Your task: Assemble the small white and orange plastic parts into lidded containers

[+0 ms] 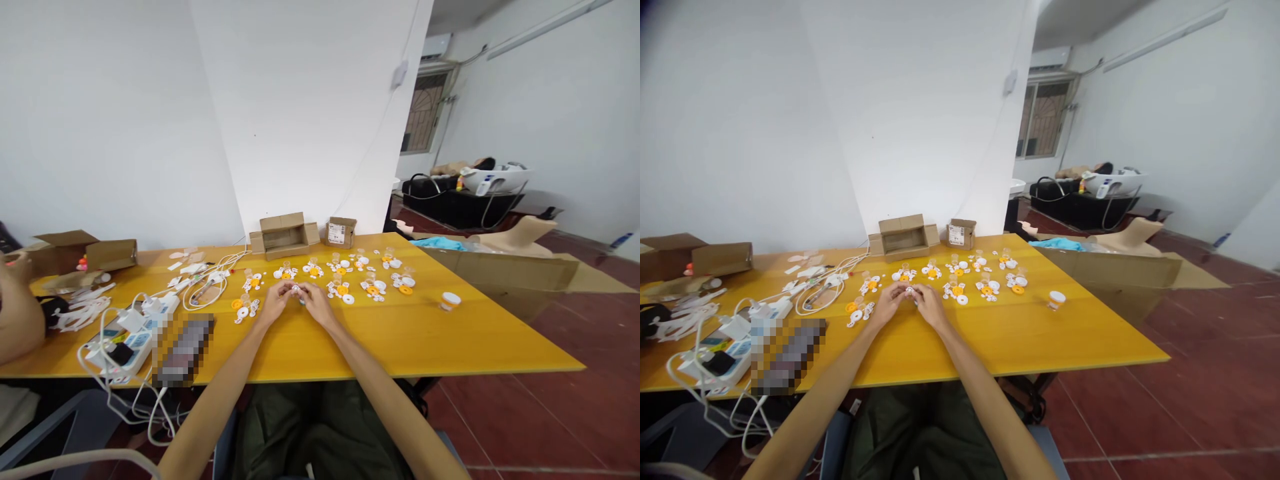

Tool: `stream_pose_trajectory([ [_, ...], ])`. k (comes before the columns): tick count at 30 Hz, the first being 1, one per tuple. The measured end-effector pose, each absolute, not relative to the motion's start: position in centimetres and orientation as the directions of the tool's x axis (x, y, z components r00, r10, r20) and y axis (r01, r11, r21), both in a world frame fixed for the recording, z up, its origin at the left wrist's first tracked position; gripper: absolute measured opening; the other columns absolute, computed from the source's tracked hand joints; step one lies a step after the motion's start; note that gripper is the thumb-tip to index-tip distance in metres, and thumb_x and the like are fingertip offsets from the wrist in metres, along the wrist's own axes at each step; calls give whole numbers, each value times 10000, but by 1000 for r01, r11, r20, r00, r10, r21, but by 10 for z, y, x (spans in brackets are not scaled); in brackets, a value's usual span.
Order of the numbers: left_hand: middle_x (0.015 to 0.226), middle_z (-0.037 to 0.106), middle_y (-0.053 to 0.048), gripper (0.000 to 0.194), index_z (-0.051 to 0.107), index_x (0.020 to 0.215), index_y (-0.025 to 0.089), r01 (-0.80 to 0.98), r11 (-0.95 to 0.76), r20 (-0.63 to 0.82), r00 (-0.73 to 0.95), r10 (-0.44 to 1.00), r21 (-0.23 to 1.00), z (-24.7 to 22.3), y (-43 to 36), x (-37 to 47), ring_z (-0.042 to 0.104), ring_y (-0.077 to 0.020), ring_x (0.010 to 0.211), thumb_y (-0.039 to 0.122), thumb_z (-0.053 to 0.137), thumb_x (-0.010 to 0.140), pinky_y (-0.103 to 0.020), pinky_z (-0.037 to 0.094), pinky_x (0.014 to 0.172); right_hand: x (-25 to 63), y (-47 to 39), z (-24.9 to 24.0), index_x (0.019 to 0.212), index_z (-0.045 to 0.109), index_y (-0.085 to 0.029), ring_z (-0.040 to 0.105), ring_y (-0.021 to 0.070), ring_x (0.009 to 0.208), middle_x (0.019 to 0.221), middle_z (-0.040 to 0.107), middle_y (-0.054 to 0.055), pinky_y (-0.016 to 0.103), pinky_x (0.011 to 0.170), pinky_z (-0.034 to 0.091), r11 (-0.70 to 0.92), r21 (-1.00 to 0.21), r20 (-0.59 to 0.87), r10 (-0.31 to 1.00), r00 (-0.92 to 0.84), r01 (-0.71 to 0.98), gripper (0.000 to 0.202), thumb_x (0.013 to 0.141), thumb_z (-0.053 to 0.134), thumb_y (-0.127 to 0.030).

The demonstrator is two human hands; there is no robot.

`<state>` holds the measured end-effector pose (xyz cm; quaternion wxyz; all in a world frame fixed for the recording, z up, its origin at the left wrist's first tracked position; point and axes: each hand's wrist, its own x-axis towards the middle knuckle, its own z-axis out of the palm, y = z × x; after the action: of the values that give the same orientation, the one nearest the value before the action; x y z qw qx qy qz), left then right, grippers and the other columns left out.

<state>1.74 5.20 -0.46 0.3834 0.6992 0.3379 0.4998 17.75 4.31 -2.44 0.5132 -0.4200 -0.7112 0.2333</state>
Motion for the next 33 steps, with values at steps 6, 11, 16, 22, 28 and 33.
stream_pose_trajectory([
  [6, 926, 766, -57, 199, 740, 955, 190, 96, -495, 454, 280, 846, 863, -7, 54, 16, 711, -193, 815, 332, 697, 823, -340, 585, 809, 178, 45, -26, 808, 677, -249, 655, 213, 777, 761, 723, 6, 324, 756, 507, 508, -791, 506, 856, -102, 342, 140, 885, 565, -278],
  [11, 946, 773, -69, 236, 756, 977, 189, 88, -500, 458, 289, 840, 862, -6, 53, 15, 718, -205, 834, 360, 710, 822, -352, 591, 819, 177, 44, -25, 815, 671, -244, 654, 198, 744, 754, 719, 2, 311, 724, 513, 506, -812, 498, 861, -107, 290, 133, 879, 560, -276],
  [16, 962, 776, -80, 244, 767, 962, 184, 57, -499, 462, 302, 834, 865, -3, 52, 16, 719, -206, 812, 374, 719, 817, -357, 596, 806, 176, 41, -21, 819, 656, -234, 664, 192, 734, 766, 721, 6, 302, 707, 516, 490, -837, 479, 871, -104, 244, 115, 866, 553, -256],
  [22, 976, 775, -79, 243, 767, 969, 186, 50, -469, 434, 302, 849, 882, -2, 51, 16, 716, -208, 828, 366, 723, 812, -363, 588, 826, 175, 41, -21, 793, 648, -229, 664, 182, 709, 740, 715, -1, 296, 702, 513, 485, -842, 476, 874, -99, 237, 117, 870, 563, -251],
  [28, 950, 777, -71, 224, 769, 955, 191, 52, -471, 438, 292, 850, 881, -3, 51, 16, 715, -211, 833, 353, 727, 806, -366, 586, 827, 177, 41, -20, 769, 652, -227, 654, 177, 685, 714, 709, -3, 288, 683, 507, 488, -837, 474, 873, -118, 246, 151, 883, 568, -276],
  [33, 937, 774, -63, 210, 764, 938, 190, 65, -469, 434, 283, 855, 881, -3, 51, 16, 709, -208, 836, 347, 724, 805, -353, 581, 814, 177, 40, -20, 751, 656, -234, 656, 183, 688, 701, 712, 1, 296, 695, 508, 504, -820, 494, 863, -109, 271, 167, 884, 575, -294],
])
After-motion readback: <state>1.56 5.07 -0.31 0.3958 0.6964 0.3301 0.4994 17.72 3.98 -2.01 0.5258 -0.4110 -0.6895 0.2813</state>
